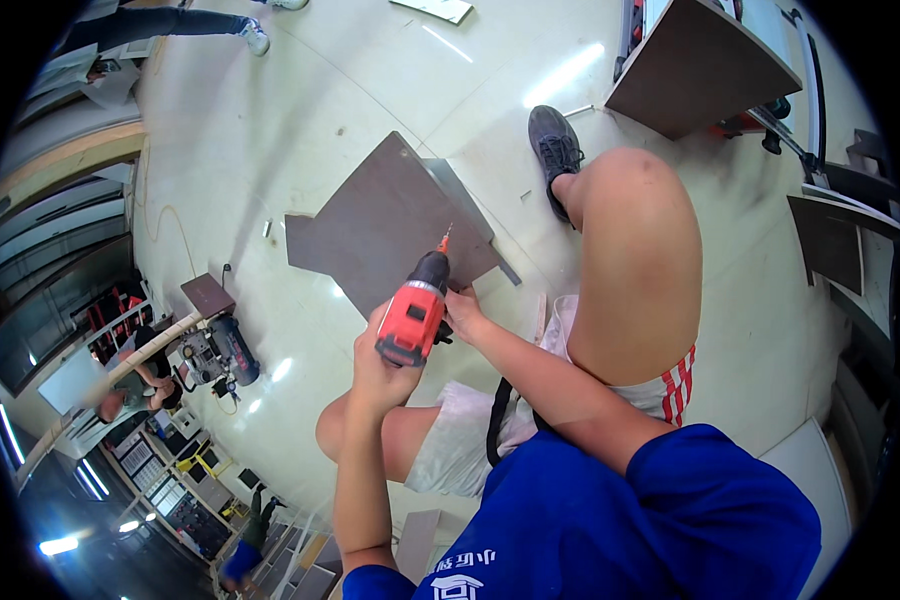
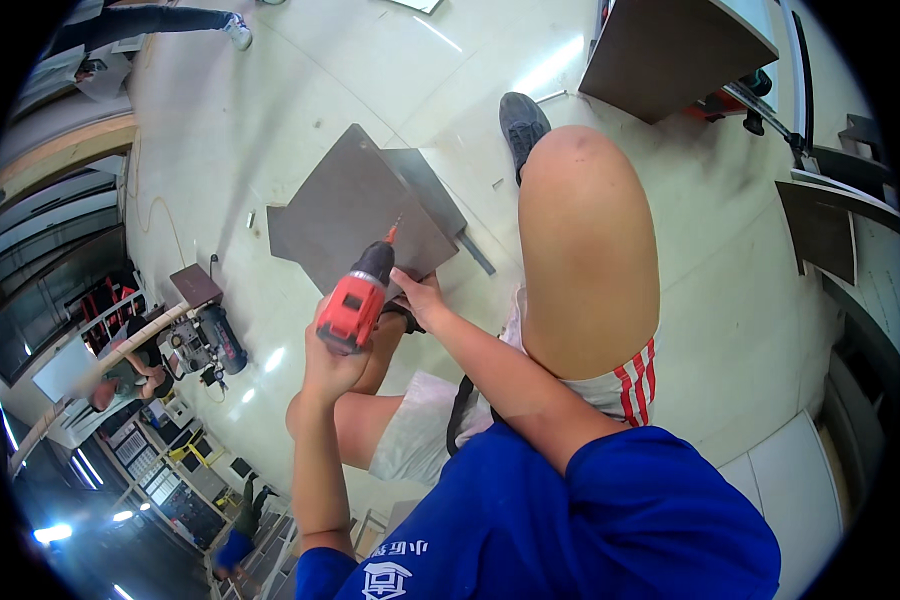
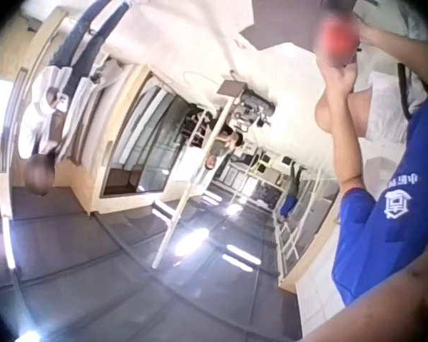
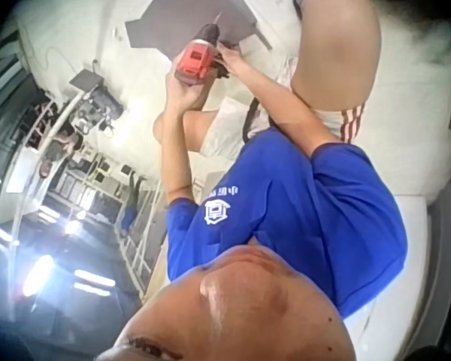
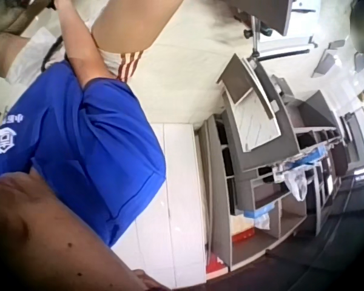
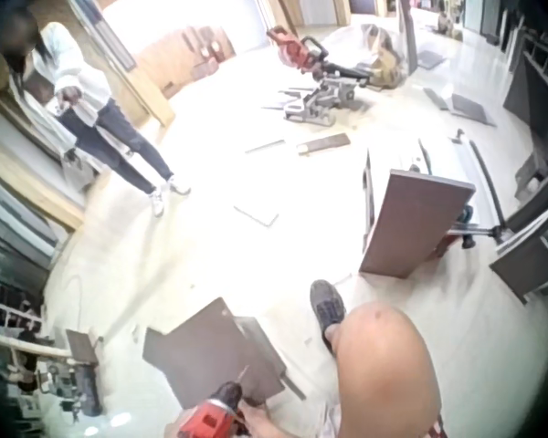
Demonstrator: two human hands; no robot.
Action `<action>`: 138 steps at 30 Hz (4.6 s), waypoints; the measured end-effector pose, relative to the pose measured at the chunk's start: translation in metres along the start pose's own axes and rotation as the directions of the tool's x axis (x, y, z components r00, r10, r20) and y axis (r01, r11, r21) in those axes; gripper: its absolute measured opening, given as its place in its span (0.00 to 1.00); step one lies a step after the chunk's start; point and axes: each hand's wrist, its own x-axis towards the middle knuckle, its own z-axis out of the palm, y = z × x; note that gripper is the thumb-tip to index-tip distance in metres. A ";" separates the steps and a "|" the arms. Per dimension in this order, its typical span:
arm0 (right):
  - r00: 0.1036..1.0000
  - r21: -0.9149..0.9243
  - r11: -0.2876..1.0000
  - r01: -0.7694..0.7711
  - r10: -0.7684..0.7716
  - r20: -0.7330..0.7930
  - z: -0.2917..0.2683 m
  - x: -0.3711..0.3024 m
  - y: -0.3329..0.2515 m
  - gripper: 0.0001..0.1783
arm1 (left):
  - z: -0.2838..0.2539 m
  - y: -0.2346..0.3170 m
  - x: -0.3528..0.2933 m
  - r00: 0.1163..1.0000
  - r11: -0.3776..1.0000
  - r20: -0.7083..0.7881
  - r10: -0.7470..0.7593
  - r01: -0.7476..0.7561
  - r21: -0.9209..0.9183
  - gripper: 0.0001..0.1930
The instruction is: The person sits on the floor and uses a cordless drill to fasten screws into flat-pack wooden panels. They align the pieces, drill them together, and assemble a small cabinet-like structure.
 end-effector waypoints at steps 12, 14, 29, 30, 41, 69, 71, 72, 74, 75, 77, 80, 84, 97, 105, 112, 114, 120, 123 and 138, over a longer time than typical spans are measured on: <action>0.998 -0.110 0.994 -0.025 0.019 -0.058 0.022 -0.018 -0.019 0.08 | 0.018 -0.004 0.006 0.942 0.930 0.146 -0.301 0.324 -0.175 0.16; 0.999 -0.198 0.980 -0.014 0.007 -0.038 0.026 -0.022 -0.031 0.11 | 0.017 0.006 0.012 0.965 0.966 0.093 -0.245 0.251 -0.056 0.15; 0.998 -0.257 0.966 0.023 -0.039 -0.056 0.038 -0.038 -0.038 0.10 | 0.024 0.013 0.031 0.956 0.959 0.085 -0.281 0.282 0.007 0.11; 0.998 -0.262 0.965 0.022 -0.038 -0.054 0.039 -0.040 -0.040 0.11 | 0.024 0.013 0.031 0.954 0.958 0.088 -0.286 0.287 0.004 0.11; 0.999 -0.234 0.971 0.041 -0.044 -0.009 0.041 -0.045 -0.046 0.10 | 0.025 0.016 0.033 0.944 0.950 0.108 -0.311 0.312 0.008 0.12; 0.999 -0.234 0.972 0.001 0.009 0.040 0.031 -0.033 -0.039 0.17 | 0.025 0.016 0.034 0.930 0.929 0.142 -0.340 0.355 -0.100 0.12; 1.000 -0.249 0.968 -0.006 0.013 0.026 0.031 -0.033 -0.040 0.17 | 0.024 0.016 0.034 0.929 0.931 0.144 -0.340 0.354 -0.089 0.12; 1.000 -0.256 0.967 -0.003 0.007 0.017 0.032 -0.033 -0.040 0.17 | 0.024 0.015 0.034 0.928 0.931 0.145 -0.344 0.356 -0.074 0.12; 1.000 -0.271 0.963 0.013 -0.012 0.008 0.030 -0.031 -0.038 0.17 | 0.023 0.012 0.035 0.931 0.940 0.148 -0.333 0.340 -0.026 0.14; 1.000 -0.280 0.960 0.026 -0.024 0.008 0.030 -0.030 -0.037 0.18 | 0.022 0.008 0.035 0.935 0.946 0.150 -0.320 0.323 0.007 0.15; 1.000 -0.260 0.965 0.025 -0.021 0.018 0.031 -0.030 -0.038 0.18 | 0.022 0.006 0.036 0.947 0.958 0.144 -0.286 0.278 0.075 0.17; 0.999 -0.184 0.983 -0.001 0.010 0.052 0.029 -0.028 -0.037 0.20 | 0.021 0.015 0.039 0.960 0.960 0.137 -0.244 0.219 0.176 0.20; 0.996 -0.141 0.990 0.018 -0.005 0.090 0.019 -0.013 -0.027 0.23 | 0.020 0.028 0.047 0.961 0.943 0.163 -0.223 0.170 0.287 0.22; 0.994 -0.256 0.966 -0.045 0.070 0.089 0.017 -0.018 -0.030 0.40 | 0.008 0.036 0.067 0.891 0.910 0.237 -0.386 0.325 0.258 0.14; 0.997 -0.227 0.974 -0.006 0.025 0.077 0.015 -0.008 -0.018 0.40 | 0.008 0.049 0.067 0.914 0.915 0.262 -0.310 0.212 0.344 0.15; 0.994 -0.204 0.978 -0.032 0.052 0.092 0.010 -0.004 -0.009 0.38 | 0.010 0.052 0.065 0.917 0.912 0.272 -0.293 0.183 0.366 0.15; 0.995 -0.209 0.976 -0.058 0.073 0.063 0.007 -0.004 -0.007 0.38 | 0.012 0.047 0.064 0.917 0.898 0.263 -0.301 0.179 0.402 0.15; 0.995 -0.194 0.979 -0.062 0.075 0.063 0.006 -0.003 -0.020 0.36 | 0.016 0.053 0.070 0.912 0.901 0.261 -0.315 0.201 0.386 0.14; 0.995 -0.145 0.988 0.044 -0.031 0.091 0.002 0.006 -0.031 0.25 | 0.019 0.041 0.077 0.961 0.905 0.267 -0.064 -0.057 0.421 0.15; 0.977 -0.354 0.935 -0.033 0.105 0.187 -0.043 -0.020 -0.044 0.36 | 0.013 0.045 0.048 0.950 0.855 0.155 -0.271 0.164 0.491 0.16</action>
